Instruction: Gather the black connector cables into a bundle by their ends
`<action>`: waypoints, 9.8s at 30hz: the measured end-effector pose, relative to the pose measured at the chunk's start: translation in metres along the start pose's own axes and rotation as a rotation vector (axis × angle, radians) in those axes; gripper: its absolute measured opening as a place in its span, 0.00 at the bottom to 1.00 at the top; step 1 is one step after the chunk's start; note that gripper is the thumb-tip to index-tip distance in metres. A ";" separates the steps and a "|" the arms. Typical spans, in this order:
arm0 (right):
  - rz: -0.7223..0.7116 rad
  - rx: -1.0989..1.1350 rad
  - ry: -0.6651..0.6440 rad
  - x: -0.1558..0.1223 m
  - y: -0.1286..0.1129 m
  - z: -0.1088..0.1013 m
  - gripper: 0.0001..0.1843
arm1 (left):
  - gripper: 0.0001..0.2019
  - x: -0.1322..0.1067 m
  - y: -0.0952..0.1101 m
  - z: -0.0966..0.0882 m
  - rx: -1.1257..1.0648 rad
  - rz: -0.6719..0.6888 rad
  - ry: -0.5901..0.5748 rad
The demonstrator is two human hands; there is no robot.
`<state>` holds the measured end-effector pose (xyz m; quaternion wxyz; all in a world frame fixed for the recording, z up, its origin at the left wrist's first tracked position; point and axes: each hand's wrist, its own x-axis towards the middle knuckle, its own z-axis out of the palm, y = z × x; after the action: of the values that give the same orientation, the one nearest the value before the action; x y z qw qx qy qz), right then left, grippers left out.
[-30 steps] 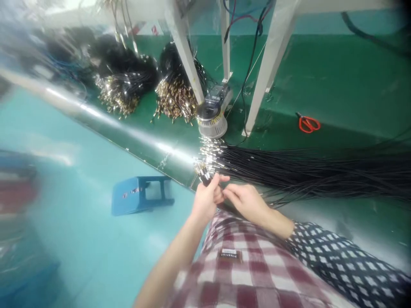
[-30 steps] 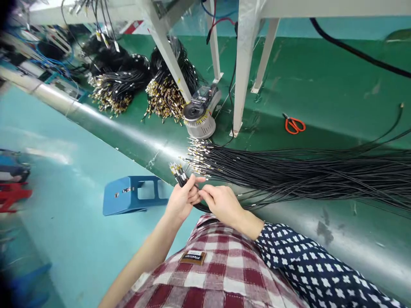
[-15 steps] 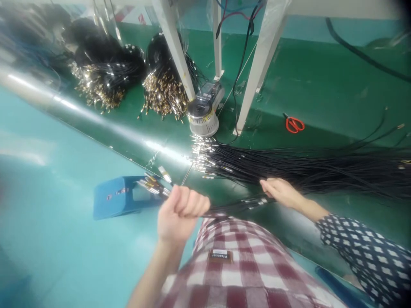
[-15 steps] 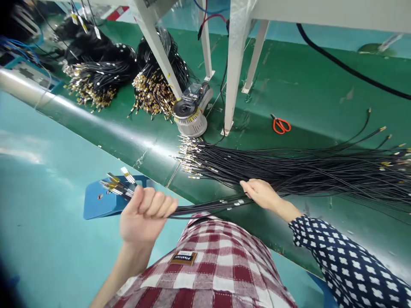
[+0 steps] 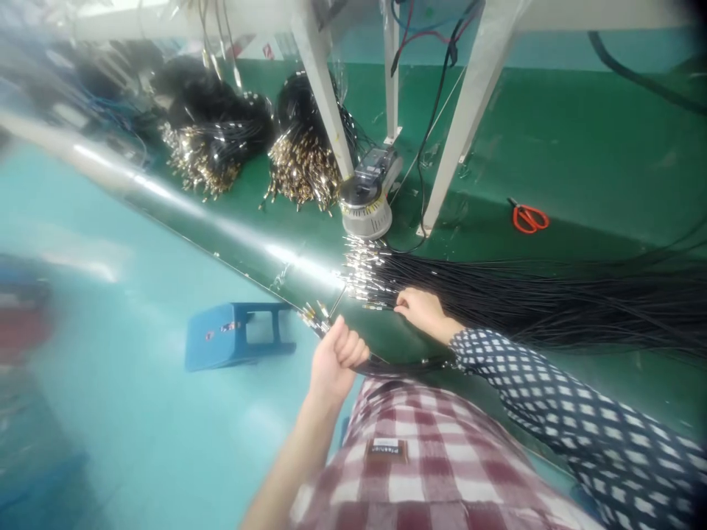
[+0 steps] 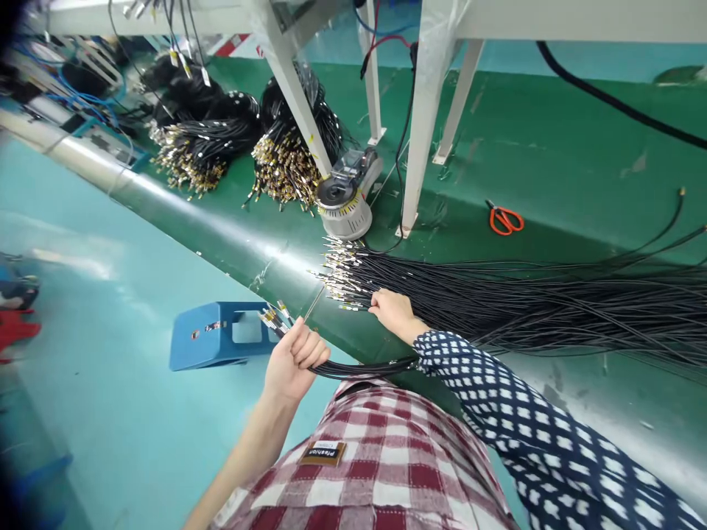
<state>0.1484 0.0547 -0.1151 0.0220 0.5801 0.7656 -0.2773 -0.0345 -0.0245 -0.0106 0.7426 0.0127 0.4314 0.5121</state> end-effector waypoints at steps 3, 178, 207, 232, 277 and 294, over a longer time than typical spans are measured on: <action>0.024 -0.002 0.018 -0.009 0.012 -0.006 0.11 | 0.26 0.004 -0.001 -0.001 0.023 0.012 0.002; -0.025 0.930 -0.142 -0.075 0.042 -0.040 0.23 | 0.09 0.011 0.005 0.019 0.248 0.074 -0.027; -0.288 0.793 -0.005 -0.110 0.026 -0.054 0.13 | 0.11 0.030 -0.014 0.056 0.564 0.058 -0.059; 0.148 1.649 -0.244 -0.101 0.008 -0.075 0.17 | 0.10 0.041 -0.029 0.068 0.666 0.123 -0.015; 0.047 1.116 0.149 -0.099 0.000 -0.088 0.15 | 0.05 0.032 -0.016 0.090 0.655 0.165 0.033; 0.143 0.801 0.266 -0.068 0.019 -0.065 0.15 | 0.05 0.022 -0.009 0.075 0.554 0.194 0.058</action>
<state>0.2069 0.0275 -0.0434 -0.2848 0.6252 0.5514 -0.4732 0.0233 0.0197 0.0187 0.6456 0.2415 0.5727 0.4437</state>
